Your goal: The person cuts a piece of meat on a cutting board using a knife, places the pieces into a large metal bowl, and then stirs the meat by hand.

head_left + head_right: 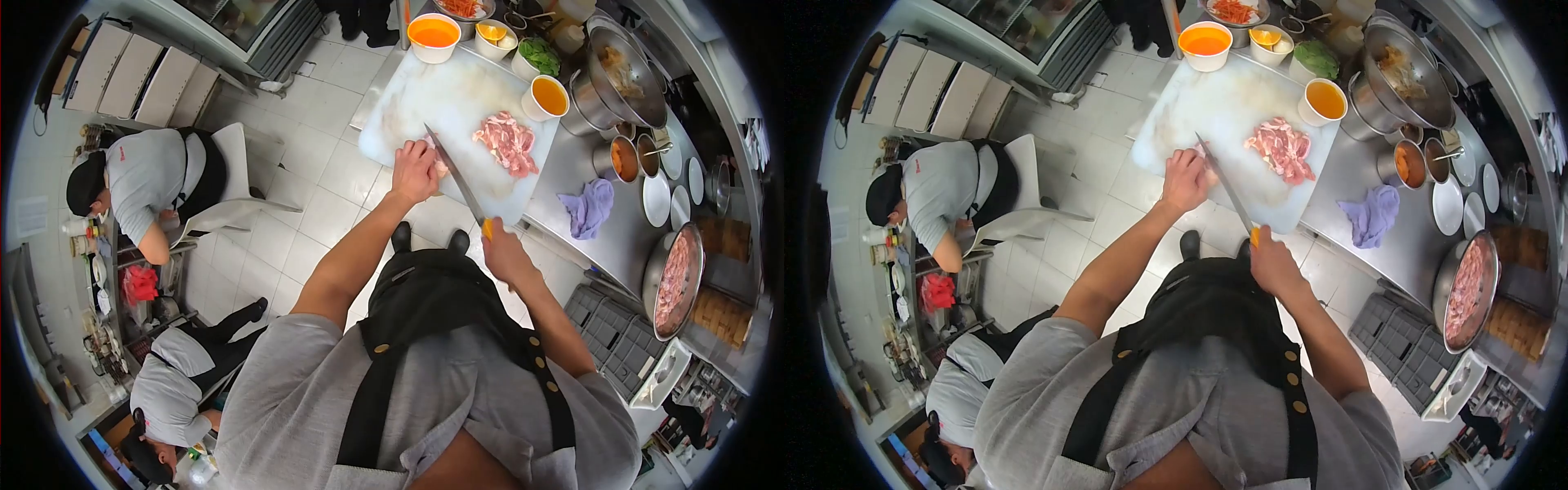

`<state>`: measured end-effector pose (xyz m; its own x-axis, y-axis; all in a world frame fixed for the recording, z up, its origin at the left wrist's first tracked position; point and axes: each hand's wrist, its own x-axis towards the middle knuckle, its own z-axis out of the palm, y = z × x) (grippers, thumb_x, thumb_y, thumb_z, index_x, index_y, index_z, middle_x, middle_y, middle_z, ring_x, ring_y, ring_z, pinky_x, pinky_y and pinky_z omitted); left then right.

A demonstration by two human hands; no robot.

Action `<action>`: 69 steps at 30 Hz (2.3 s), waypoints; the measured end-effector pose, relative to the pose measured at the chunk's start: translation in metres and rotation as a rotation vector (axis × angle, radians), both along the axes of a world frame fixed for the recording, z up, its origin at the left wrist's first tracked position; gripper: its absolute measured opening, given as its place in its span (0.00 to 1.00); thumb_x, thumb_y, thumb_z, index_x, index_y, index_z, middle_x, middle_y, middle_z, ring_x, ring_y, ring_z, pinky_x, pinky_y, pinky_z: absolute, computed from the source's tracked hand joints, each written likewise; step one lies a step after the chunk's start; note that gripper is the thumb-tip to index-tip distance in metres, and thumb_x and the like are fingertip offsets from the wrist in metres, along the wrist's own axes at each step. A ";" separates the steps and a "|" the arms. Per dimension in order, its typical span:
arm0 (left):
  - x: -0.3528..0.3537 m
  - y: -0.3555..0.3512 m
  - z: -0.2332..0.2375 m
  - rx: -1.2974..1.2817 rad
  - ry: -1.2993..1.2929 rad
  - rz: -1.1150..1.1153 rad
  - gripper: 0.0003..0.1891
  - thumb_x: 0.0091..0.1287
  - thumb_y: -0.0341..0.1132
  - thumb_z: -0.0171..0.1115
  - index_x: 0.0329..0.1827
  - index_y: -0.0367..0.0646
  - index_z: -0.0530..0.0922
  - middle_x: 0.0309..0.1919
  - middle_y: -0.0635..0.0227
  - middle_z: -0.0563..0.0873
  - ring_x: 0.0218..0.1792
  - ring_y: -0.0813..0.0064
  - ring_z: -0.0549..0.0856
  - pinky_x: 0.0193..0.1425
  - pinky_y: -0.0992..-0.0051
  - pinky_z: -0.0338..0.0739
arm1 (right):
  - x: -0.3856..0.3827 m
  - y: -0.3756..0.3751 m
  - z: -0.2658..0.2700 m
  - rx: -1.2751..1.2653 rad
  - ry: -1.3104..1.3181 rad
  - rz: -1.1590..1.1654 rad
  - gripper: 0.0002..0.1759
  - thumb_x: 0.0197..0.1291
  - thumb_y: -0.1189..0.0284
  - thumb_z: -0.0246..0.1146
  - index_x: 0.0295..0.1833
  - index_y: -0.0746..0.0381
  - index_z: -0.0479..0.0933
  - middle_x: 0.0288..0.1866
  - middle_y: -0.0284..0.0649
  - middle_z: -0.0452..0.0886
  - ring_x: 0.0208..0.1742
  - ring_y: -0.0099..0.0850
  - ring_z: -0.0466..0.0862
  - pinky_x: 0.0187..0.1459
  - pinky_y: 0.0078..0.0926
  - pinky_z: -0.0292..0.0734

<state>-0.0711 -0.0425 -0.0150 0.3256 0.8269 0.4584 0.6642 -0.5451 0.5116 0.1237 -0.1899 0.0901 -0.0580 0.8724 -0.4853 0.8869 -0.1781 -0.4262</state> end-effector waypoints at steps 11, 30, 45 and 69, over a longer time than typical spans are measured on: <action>-0.001 -0.003 0.003 -0.021 -0.005 0.014 0.06 0.51 0.26 0.57 0.33 0.44 0.75 0.38 0.63 0.75 0.43 0.58 0.73 0.43 0.60 0.65 | 0.028 0.033 -0.029 0.163 -0.114 -0.123 0.18 0.66 0.68 0.53 0.55 0.68 0.60 0.29 0.63 0.79 0.32 0.59 0.82 0.34 0.57 0.76; -0.001 0.000 0.013 -0.129 0.196 -0.033 0.11 0.52 0.30 0.59 0.40 0.48 0.75 0.42 0.65 0.74 0.48 0.62 0.72 0.47 0.59 0.62 | 0.016 0.030 -0.056 0.259 -0.113 -0.022 0.18 0.66 0.70 0.54 0.54 0.69 0.61 0.26 0.62 0.79 0.28 0.58 0.82 0.31 0.54 0.78; -0.003 0.002 0.010 -0.115 0.144 -0.057 0.13 0.53 0.31 0.58 0.43 0.46 0.74 0.44 0.64 0.75 0.48 0.62 0.73 0.47 0.59 0.62 | -0.046 -0.039 0.010 0.063 -0.002 -0.187 0.18 0.65 0.70 0.55 0.51 0.68 0.58 0.23 0.64 0.77 0.28 0.62 0.80 0.31 0.59 0.74; -0.011 0.007 0.000 -0.088 -0.056 -0.045 0.12 0.58 0.29 0.56 0.45 0.41 0.72 0.45 0.59 0.76 0.48 0.55 0.73 0.49 0.57 0.65 | -0.043 0.029 -0.041 0.263 -0.001 -0.045 0.17 0.66 0.69 0.53 0.52 0.69 0.60 0.25 0.60 0.79 0.28 0.58 0.82 0.32 0.53 0.78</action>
<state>-0.0822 -0.0358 -0.0146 0.3395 0.8497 0.4033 0.6090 -0.5254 0.5942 0.0808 -0.1605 0.0488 -0.0155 0.9703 -0.2415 0.8810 -0.1010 -0.4622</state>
